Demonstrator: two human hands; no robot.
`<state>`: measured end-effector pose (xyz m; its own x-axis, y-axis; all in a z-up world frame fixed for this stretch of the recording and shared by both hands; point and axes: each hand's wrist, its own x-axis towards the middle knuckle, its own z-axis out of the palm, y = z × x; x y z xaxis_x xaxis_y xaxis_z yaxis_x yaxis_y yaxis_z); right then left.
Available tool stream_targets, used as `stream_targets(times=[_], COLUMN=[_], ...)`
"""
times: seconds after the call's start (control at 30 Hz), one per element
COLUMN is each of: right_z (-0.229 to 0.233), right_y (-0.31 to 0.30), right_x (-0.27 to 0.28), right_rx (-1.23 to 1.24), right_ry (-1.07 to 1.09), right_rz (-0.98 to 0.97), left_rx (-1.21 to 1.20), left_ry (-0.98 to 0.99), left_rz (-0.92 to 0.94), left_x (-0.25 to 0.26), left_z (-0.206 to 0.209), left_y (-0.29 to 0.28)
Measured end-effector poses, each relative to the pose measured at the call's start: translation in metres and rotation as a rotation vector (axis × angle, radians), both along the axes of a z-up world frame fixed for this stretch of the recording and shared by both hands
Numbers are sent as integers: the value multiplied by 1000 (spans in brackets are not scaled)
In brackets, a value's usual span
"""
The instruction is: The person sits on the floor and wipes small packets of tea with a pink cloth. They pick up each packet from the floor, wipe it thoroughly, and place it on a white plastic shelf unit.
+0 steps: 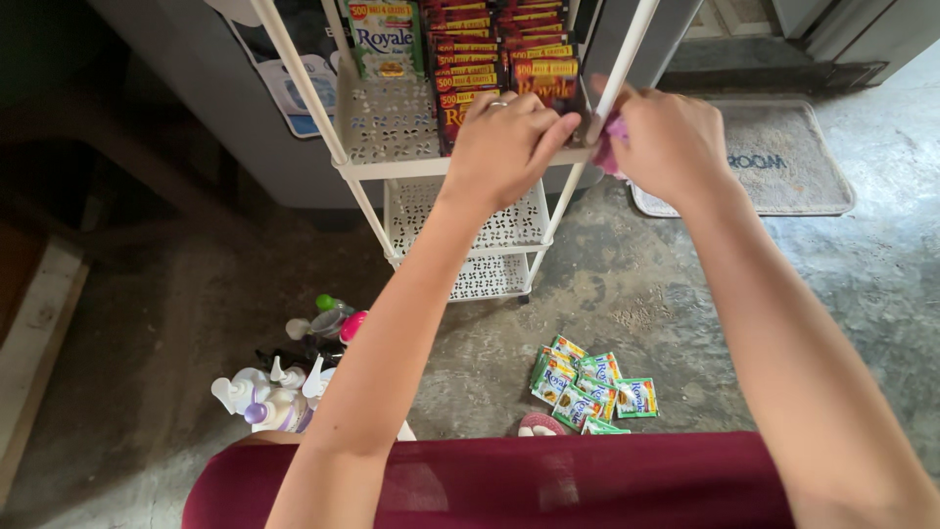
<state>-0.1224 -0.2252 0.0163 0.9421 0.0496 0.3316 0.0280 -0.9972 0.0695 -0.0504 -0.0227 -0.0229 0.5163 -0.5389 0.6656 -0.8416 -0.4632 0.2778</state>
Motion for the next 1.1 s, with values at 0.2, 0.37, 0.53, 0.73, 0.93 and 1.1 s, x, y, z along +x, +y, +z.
stream_targets(times=[0.2,0.37,0.53,0.73,0.93,1.1], right_z=[-3,-5,1,-5,-84,-270], right_y=[-7,8,20,38,36,11], right_x=[-45,-77,-83,-88,-89,-91], right_rx=[224,298,330,390,551,824], right_ry=[-50,38,27,140,553,841], right_rz=[-73,-105,-59,-26,-51,-329], left_rx=[-48,-113,-91,-158,-548,-260], left_ry=[0,207,258,169,203,973], left_rz=[97,109,151,242,196,357], left_x=[-8,4,14,8,-100,-225], left_z=[19,26,19,21,-77,-317], left_y=[39,88,92,73,31,-29])
